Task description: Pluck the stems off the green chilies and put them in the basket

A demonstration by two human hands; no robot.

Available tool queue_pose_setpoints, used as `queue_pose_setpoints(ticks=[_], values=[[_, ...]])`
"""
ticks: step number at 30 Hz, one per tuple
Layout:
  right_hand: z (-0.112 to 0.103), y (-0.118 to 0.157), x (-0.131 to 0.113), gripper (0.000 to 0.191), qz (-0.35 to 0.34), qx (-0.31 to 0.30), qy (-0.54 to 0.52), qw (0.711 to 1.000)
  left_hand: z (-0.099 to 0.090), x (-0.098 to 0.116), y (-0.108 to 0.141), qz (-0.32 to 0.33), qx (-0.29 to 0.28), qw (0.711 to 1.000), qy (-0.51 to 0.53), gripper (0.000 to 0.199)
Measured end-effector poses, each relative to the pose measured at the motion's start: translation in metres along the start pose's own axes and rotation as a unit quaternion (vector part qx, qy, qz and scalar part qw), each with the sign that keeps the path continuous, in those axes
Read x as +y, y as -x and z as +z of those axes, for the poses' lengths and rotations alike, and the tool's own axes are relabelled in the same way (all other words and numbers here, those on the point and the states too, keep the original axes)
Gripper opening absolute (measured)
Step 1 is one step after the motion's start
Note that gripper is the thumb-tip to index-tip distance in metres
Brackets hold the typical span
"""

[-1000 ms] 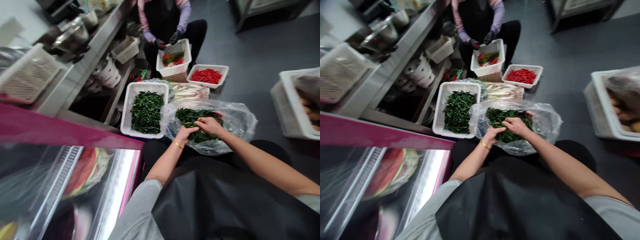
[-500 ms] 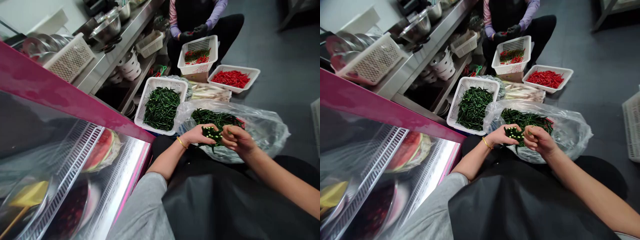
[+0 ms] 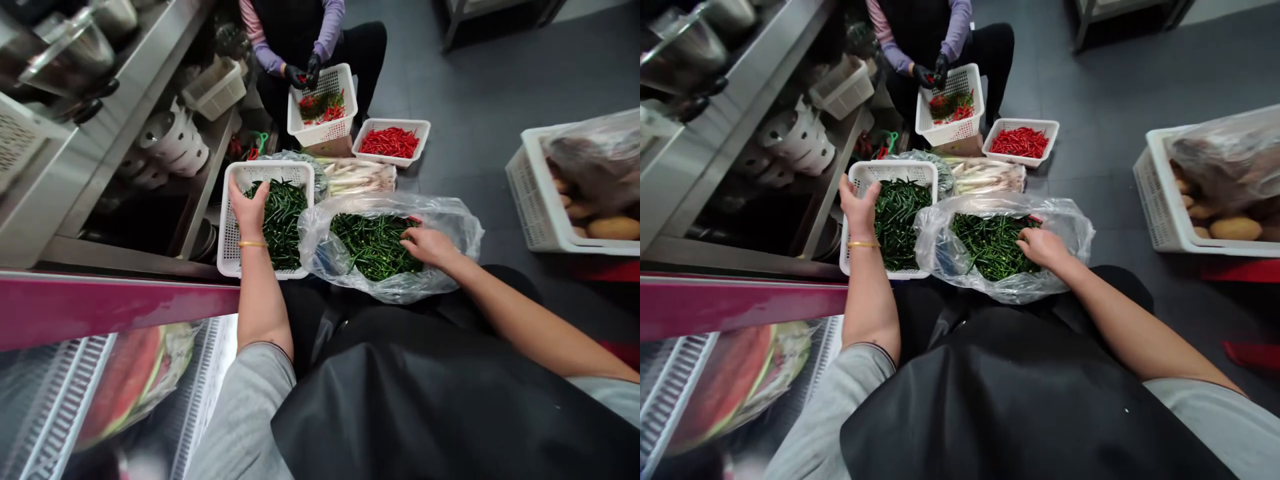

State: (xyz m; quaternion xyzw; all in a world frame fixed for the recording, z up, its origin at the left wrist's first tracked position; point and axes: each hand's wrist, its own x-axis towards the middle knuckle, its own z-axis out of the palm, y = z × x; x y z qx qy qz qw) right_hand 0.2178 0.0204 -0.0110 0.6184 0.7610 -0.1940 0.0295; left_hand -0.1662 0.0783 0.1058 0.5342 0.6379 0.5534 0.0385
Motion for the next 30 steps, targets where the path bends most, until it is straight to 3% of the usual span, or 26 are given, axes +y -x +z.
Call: queue_pose_setpoints(ticks=[2, 4, 6, 7, 8, 11, 14, 18, 21, 25, 28, 30], values=[[0.004, -0.015, -0.014, 0.035, -0.017, -0.016, 0.025, 0.999, 0.008, 0.022, 0.042, -0.015, -0.022, 0.996, 0.084, 0.048], [0.011, -0.033, -0.026, 0.037, -0.017, -0.042, 0.045, 0.998, 0.023, 0.042, 0.097, -0.031, -0.181, 0.974, 0.133, 0.035], [0.017, -0.049, -0.031, 0.039, -0.011, -0.059, 0.056, 0.997, 0.044, 0.050, 0.149, -0.040, -0.348, 0.927, 0.131, 0.025], [0.019, -0.055, -0.029, 0.038, -0.005, -0.061, 0.058, 0.996, 0.056, 0.049, 0.170, -0.047, -0.414, 0.902, 0.110, 0.021], [0.018, -0.059, -0.026, 0.037, -0.002, -0.059, 0.059, 0.997, 0.067, 0.044, 0.186, -0.066, -0.440, 0.893, 0.069, 0.017], [0.009, -0.060, -0.009, 0.034, -0.008, -0.049, 0.054, 0.997, 0.091, 0.020, 0.207, -0.133, -0.433, 0.890, -0.058, 0.021], [0.002, -0.044, -0.002, 0.036, -0.043, -0.037, 0.055, 0.997, 0.100, 0.003, 0.203, -0.173, -0.433, 0.881, -0.085, 0.023], [0.009, -0.028, -0.015, 0.031, -0.073, -0.076, 0.100, 0.989, 0.098, -0.004, 0.191, -0.194, -0.433, 0.880, -0.017, 0.020], [0.010, -0.032, -0.021, 0.028, -0.064, -0.076, 0.083, 0.992, 0.093, -0.002, 0.183, -0.276, -0.378, 0.876, 0.114, 0.009], [-0.004, -0.036, -0.025, 0.026, -0.068, -0.027, -0.012, 0.997, 0.097, 0.010, 0.180, -0.428, -0.288, 0.800, 0.307, 0.017], [-0.007, -0.028, -0.043, 0.028, -0.068, 0.015, -0.027, 0.997, 0.113, 0.022, 0.192, -0.490, -0.250, 0.744, 0.378, 0.027], [-0.001, -0.022, -0.058, 0.032, -0.049, 0.029, -0.001, 0.998, 0.126, 0.028, 0.204, -0.516, -0.226, 0.728, 0.391, 0.027]])
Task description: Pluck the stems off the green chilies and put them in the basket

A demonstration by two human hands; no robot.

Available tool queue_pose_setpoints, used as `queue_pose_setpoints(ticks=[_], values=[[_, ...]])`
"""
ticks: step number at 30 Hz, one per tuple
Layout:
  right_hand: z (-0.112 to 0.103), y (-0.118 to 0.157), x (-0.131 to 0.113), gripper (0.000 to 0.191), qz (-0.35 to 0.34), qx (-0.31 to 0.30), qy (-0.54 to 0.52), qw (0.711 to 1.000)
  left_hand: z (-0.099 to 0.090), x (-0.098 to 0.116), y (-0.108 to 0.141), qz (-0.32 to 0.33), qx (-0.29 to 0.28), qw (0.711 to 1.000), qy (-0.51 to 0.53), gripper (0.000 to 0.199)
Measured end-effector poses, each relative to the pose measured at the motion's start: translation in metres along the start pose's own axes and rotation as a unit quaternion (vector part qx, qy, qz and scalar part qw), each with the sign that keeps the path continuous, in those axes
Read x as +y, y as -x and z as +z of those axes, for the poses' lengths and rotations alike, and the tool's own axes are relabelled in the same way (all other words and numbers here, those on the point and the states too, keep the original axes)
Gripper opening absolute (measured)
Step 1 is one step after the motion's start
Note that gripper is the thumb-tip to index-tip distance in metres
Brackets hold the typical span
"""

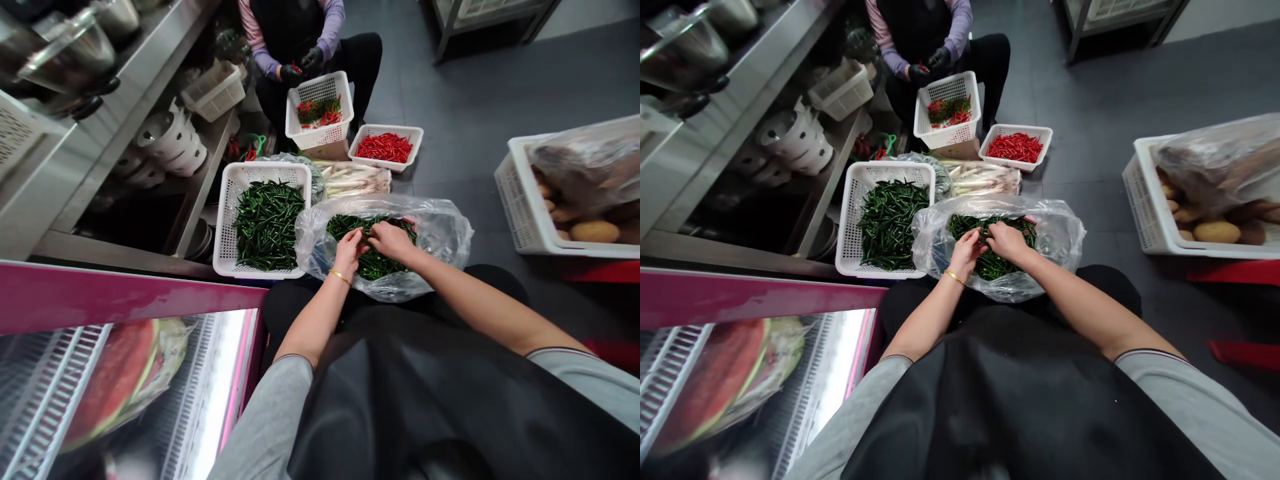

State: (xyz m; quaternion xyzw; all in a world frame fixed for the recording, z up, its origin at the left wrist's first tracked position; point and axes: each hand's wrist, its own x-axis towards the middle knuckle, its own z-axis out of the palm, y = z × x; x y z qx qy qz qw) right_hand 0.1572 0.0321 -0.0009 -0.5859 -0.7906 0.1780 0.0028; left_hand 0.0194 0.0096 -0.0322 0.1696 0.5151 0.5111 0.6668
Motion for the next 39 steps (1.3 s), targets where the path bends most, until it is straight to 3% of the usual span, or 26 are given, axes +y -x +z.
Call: queue_pose_setpoints(ticks=[3, 5, 8, 10, 13, 16, 18, 20, 22, 23, 24, 26, 28, 30, 34, 36, 39], values=[[0.008, 0.002, -0.012, 0.035, -0.012, -0.027, 0.013, 0.999, 0.008, -0.016, -0.005, -0.002, 0.037, 0.999, 0.008, 0.023], [0.007, -0.001, -0.010, 0.033, -0.031, -0.038, -0.036, 0.998, 0.007, -0.017, -0.009, 0.009, 0.045, 0.999, -0.018, 0.024], [-0.004, -0.006, 0.000, 0.035, -0.004, -0.024, -0.170, 0.985, 0.000, -0.007, -0.011, 0.049, 0.005, 0.992, -0.114, 0.041], [-0.013, -0.008, 0.005, 0.036, 0.012, -0.041, -0.252, 0.967, -0.003, 0.005, -0.009, 0.098, -0.044, 0.974, -0.202, 0.060], [-0.020, -0.008, 0.008, 0.032, 0.006, -0.072, -0.331, 0.941, -0.004, 0.027, -0.001, 0.173, -0.118, 0.925, -0.317, 0.078], [-0.019, -0.010, 0.006, 0.029, 0.010, -0.029, -0.393, 0.919, 0.002, 0.047, 0.007, 0.226, -0.181, 0.875, -0.388, 0.081], [-0.013, -0.010, 0.000, 0.027, 0.050, 0.015, -0.406, 0.913, 0.010, 0.053, 0.009, 0.249, -0.201, 0.826, -0.463, 0.076], [-0.007, -0.007, -0.006, 0.024, 0.080, 0.075, -0.348, 0.931, 0.016, 0.051, 0.009, 0.256, -0.190, 0.760, -0.566, 0.071], [-0.003, 0.000, -0.010, 0.021, 0.040, 0.149, -0.241, 0.958, 0.019, 0.046, 0.005, 0.247, -0.143, 0.706, -0.648, 0.068], [-0.002, 0.004, -0.010, 0.020, 0.003, 0.181, -0.192, 0.965, 0.018, 0.045, 0.002, 0.240, -0.115, 0.697, -0.666, 0.067], [-0.002, 0.008, -0.008, 0.019, -0.030, 0.200, -0.156, 0.967, 0.015, 0.044, -0.001, 0.230, -0.092, 0.704, -0.666, 0.066], [-0.006, 0.014, -0.001, 0.019, -0.055, 0.196, -0.114, 0.972, 0.007, 0.045, -0.006, 0.194, -0.085, 0.757, -0.619, 0.068], [-0.010, 0.017, 0.007, 0.023, -0.044, 0.150, -0.099, 0.983, -0.002, 0.049, -0.009, 0.148, -0.118, 0.818, -0.542, 0.078], [-0.013, 0.016, 0.010, 0.035, -0.060, 0.087, -0.126, 0.986, -0.007, 0.052, -0.007, 0.122, -0.156, 0.842, -0.502, 0.091], [-0.013, 0.012, -0.002, 0.026, -0.150, 0.023, -0.264, 0.953, -0.005, 0.051, 0.001, 0.157, -0.196, 0.791, -0.557, 0.098], [-0.013, 0.012, -0.007, 0.023, -0.152, -0.019, -0.334, 0.930, -0.002, 0.047, 0.004, 0.159, -0.228, 0.768, -0.578, 0.098], [-0.016, 0.017, -0.005, 0.026, -0.125, -0.095, -0.433, 0.888, 0.002, 0.041, 0.005, 0.150, -0.283, 0.762, -0.563, 0.101]])
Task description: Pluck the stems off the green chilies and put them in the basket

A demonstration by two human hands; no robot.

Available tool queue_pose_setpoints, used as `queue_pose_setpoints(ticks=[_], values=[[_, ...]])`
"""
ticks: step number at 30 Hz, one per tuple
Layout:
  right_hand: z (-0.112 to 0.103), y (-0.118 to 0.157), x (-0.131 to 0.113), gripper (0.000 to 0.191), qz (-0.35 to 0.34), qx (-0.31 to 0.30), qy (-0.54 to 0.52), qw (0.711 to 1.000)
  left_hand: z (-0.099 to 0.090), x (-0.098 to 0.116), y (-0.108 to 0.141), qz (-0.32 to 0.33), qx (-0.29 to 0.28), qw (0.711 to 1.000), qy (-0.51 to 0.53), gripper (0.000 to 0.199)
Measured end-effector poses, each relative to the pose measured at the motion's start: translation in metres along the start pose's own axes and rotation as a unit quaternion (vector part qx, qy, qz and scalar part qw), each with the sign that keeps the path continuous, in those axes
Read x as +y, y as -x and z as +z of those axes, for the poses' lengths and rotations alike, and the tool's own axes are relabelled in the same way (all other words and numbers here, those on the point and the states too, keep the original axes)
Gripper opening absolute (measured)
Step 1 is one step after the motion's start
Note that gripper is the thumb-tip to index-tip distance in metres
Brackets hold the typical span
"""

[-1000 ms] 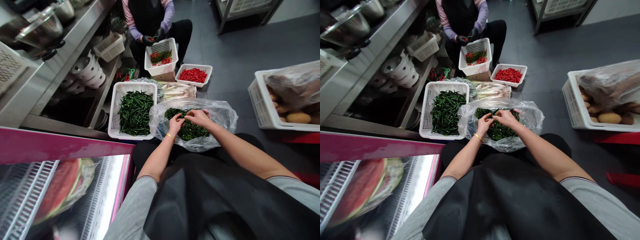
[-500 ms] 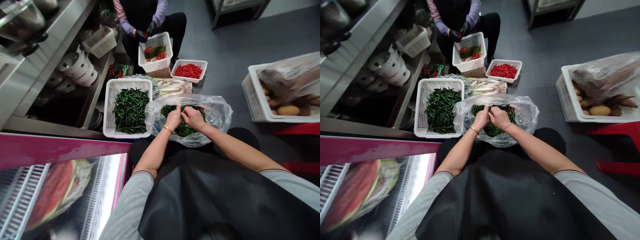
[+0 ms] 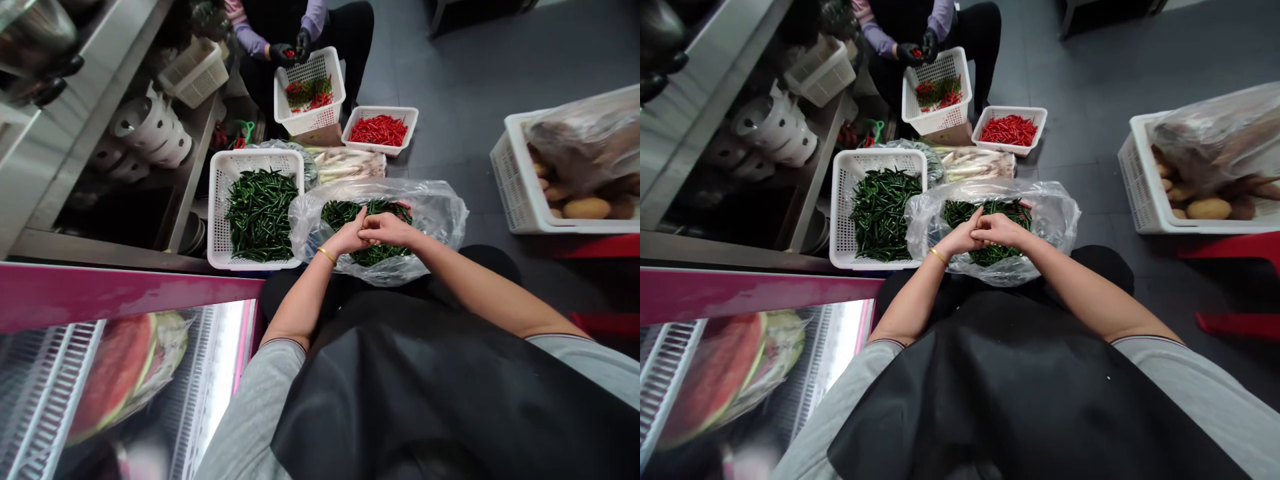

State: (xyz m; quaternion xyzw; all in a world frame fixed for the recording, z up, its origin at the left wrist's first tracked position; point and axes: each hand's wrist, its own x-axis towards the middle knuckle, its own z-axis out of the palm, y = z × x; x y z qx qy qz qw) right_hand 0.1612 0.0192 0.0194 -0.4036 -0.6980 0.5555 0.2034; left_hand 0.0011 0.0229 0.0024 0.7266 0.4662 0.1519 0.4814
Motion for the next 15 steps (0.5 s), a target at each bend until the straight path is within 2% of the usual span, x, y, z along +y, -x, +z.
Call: queue_pose_setpoints(ticks=[2, 5, 8, 10, 12, 15], values=[[-0.003, 0.006, 0.000, 0.027, 0.001, 0.020, -0.044, 0.999, 0.004, 0.003, -0.001, 0.026, 0.004, 0.999, 0.029, 0.102], [-0.005, 0.012, 0.001, 0.029, 0.005, 0.122, -0.116, 0.986, 0.005, 0.013, 0.001, 0.056, 0.054, 0.995, 0.066, 0.098], [-0.005, 0.010, 0.005, 0.033, 0.066, 0.214, -0.260, 0.939, 0.004, 0.028, 0.005, 0.070, 0.116, 0.988, 0.077, 0.087], [-0.006, 0.005, 0.006, 0.032, 0.111, 0.230, -0.331, 0.908, 0.005, 0.038, 0.007, 0.072, 0.140, 0.984, 0.083, 0.080], [-0.008, 0.001, 0.007, 0.031, 0.148, 0.246, -0.355, 0.890, 0.006, 0.043, 0.008, 0.070, 0.149, 0.980, 0.109, 0.076], [-0.015, 0.002, 0.005, 0.027, 0.159, 0.273, -0.348, 0.882, 0.005, 0.038, 0.009, 0.038, 0.116, 0.969, 0.213, 0.072]])
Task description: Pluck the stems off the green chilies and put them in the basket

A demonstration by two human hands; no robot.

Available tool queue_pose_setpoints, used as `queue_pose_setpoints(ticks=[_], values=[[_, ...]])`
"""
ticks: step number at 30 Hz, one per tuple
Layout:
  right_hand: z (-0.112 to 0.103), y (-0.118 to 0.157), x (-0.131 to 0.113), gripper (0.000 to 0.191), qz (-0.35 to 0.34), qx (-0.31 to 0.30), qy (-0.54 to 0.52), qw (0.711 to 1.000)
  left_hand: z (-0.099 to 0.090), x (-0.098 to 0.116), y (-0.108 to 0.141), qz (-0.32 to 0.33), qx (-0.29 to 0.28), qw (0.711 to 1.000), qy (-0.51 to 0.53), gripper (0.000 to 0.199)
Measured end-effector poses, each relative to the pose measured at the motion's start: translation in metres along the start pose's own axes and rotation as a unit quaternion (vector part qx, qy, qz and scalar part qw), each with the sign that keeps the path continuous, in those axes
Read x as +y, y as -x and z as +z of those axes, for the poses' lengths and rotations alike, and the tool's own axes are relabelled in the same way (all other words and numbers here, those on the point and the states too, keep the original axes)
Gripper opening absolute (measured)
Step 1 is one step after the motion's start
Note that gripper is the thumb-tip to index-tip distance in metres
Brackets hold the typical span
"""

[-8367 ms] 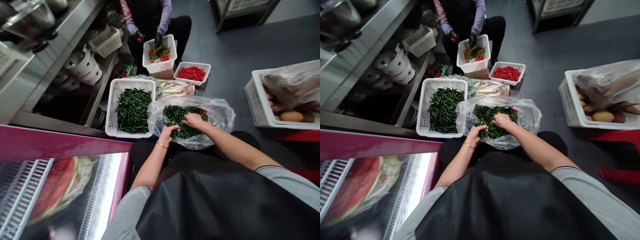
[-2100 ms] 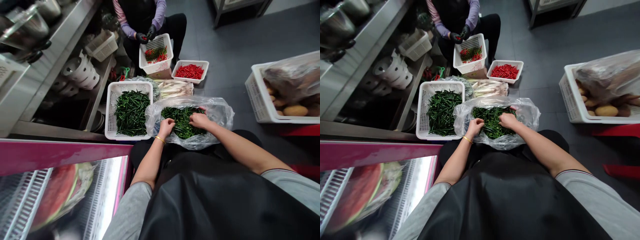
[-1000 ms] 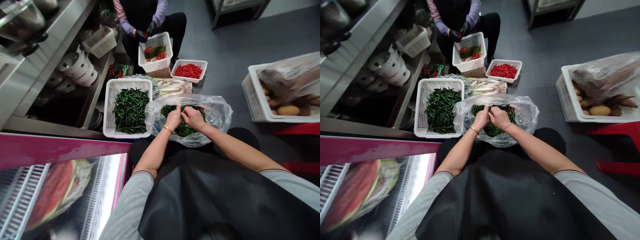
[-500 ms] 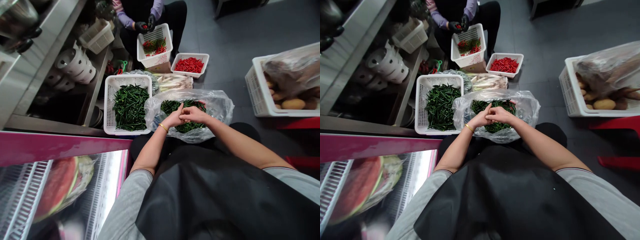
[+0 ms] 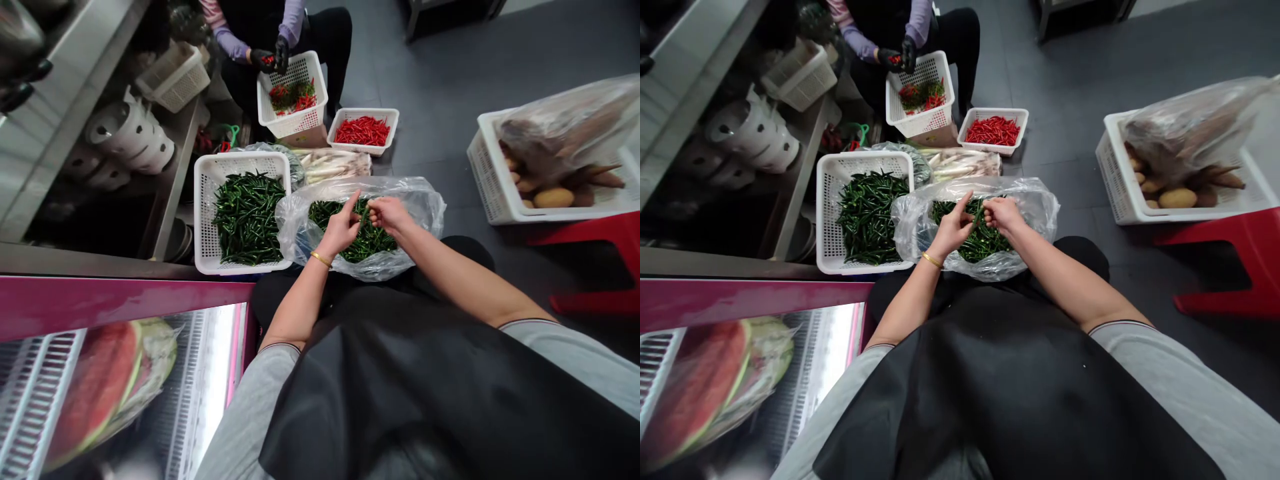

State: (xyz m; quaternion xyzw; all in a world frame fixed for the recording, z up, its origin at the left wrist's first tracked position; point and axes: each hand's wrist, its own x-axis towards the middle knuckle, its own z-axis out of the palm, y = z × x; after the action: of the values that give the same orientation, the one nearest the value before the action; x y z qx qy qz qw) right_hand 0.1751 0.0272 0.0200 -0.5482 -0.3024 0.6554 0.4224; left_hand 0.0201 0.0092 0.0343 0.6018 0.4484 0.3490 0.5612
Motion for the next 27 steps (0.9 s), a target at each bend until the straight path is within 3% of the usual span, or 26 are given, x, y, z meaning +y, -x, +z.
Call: queue_pose_setpoints(ticks=[2, 4, 7, 10, 12, 14, 17, 19, 21, 23, 25, 27], values=[[-0.005, 0.004, -0.004, 0.023, -0.030, -0.006, 0.019, 0.999, -0.008, -0.008, 0.000, -0.070, -0.039, 0.992, 0.098, 0.067], [-0.010, 0.009, -0.006, 0.023, -0.052, -0.013, 0.044, 0.998, -0.017, -0.018, 0.002, -0.144, -0.057, 0.966, 0.207, 0.052], [-0.010, 0.014, -0.003, 0.025, -0.036, -0.020, 0.065, 0.997, -0.022, -0.032, 0.006, -0.213, -0.002, 0.904, 0.370, 0.023], [-0.003, 0.015, 0.008, 0.025, -0.025, -0.050, 0.112, 0.992, -0.012, -0.038, 0.013, -0.261, 0.042, 0.858, 0.440, 0.018], [0.003, 0.016, 0.016, 0.024, -0.053, -0.051, 0.168, 0.983, -0.001, -0.037, 0.019, -0.276, 0.013, 0.869, 0.411, 0.025], [0.007, 0.018, 0.023, 0.022, -0.087, -0.050, 0.236, 0.966, 0.008, -0.034, 0.025, -0.263, -0.023, 0.902, 0.341, 0.024], [0.010, 0.025, 0.029, 0.017, -0.098, -0.086, 0.339, 0.932, 0.017, -0.032, 0.034, -0.217, -0.020, 0.959, 0.181, 0.013], [0.012, 0.033, 0.029, 0.016, -0.138, -0.092, 0.422, 0.891, 0.018, -0.032, 0.038, -0.186, -0.013, 0.981, 0.063, 0.009], [0.012, 0.040, 0.027, 0.015, -0.218, -0.062, 0.505, 0.833, 0.017, -0.031, 0.041, -0.162, -0.020, 0.986, -0.007, 0.008], [0.008, 0.039, 0.022, 0.017, -0.259, -0.053, 0.542, 0.798, 0.012, -0.025, 0.045, -0.149, -0.053, 0.987, -0.009, 0.011], [-0.003, 0.030, 0.017, 0.022, -0.232, -0.086, 0.536, 0.807, 0.002, -0.017, 0.049, -0.126, -0.091, 0.987, 0.031, 0.019], [-0.019, 0.014, 0.016, 0.025, -0.195, -0.107, 0.550, 0.805, -0.009, -0.011, 0.052, -0.096, -0.084, 0.987, 0.097, 0.030]])
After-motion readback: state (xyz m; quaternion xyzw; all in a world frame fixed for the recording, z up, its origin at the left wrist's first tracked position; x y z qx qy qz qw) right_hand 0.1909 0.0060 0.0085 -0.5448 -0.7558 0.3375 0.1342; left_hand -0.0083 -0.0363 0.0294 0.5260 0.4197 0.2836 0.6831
